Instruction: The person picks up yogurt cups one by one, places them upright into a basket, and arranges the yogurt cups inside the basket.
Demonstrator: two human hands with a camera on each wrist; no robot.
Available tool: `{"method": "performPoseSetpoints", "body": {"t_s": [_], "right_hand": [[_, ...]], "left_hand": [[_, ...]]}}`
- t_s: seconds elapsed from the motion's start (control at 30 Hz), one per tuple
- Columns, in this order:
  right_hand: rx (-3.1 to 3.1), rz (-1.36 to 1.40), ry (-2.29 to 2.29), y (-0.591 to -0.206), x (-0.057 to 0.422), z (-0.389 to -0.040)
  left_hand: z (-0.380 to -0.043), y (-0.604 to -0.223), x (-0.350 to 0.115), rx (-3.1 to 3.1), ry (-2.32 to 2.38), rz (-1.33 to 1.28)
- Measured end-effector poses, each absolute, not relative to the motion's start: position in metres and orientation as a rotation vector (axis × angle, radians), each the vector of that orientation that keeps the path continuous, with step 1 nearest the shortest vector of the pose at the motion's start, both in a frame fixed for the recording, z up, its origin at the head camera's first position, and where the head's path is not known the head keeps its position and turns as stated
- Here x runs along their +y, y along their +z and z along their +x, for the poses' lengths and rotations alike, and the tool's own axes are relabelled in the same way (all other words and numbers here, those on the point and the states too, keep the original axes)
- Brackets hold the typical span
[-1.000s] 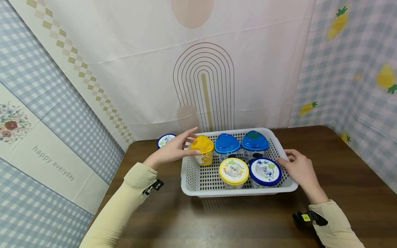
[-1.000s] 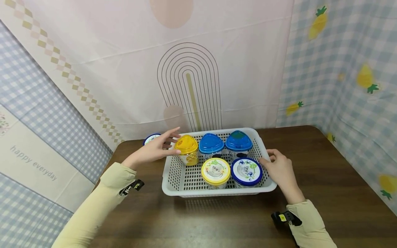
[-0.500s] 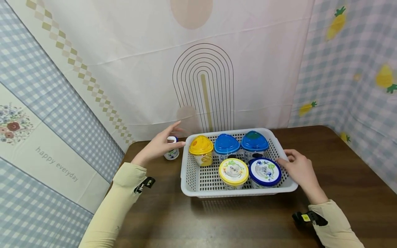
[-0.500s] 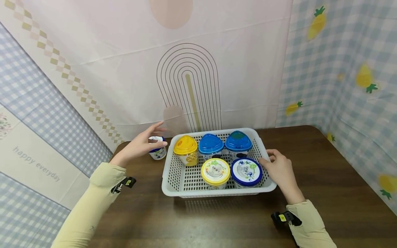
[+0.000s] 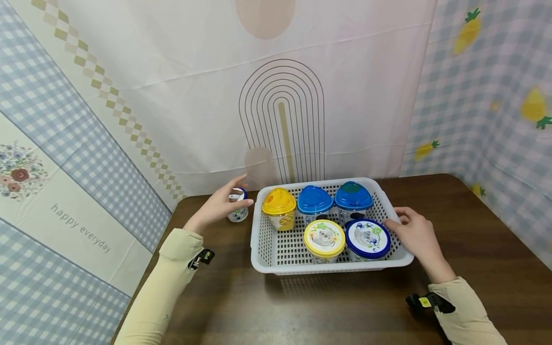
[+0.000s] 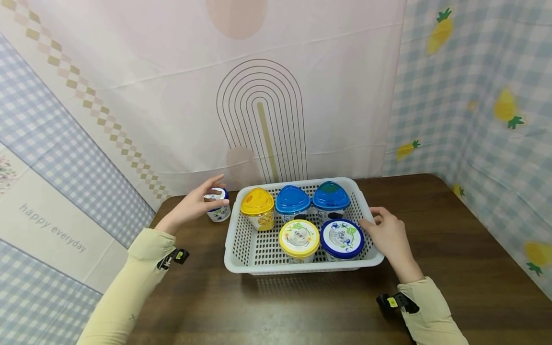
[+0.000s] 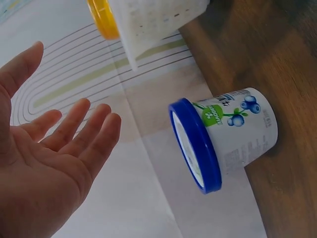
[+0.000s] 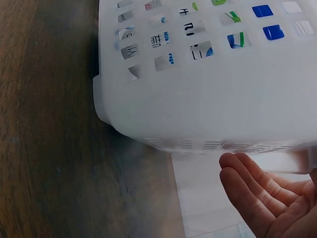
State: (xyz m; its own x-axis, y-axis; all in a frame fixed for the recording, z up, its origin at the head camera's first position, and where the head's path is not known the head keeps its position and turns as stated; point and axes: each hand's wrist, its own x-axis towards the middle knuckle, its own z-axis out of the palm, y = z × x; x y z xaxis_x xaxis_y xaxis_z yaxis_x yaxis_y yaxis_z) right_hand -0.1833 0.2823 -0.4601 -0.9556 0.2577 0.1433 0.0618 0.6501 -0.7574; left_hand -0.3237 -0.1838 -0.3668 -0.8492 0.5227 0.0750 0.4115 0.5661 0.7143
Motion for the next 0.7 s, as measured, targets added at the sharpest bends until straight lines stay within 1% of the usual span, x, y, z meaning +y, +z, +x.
{"method": "performPoseSetpoints", "body": {"t_s": [0.23, 0.7], "right_hand": [[-2.642, -0.269, 1.208, -0.459, 0.282, -0.183], [-2.639, -0.262, 1.194, -0.459, 0.282, -0.183]], "left_hand": [[-0.328, -0.373, -0.191, 2.683, 1.125, 0.715], [-0.336, -0.384, -0.204, 2.712, 1.095, 0.652]]}}
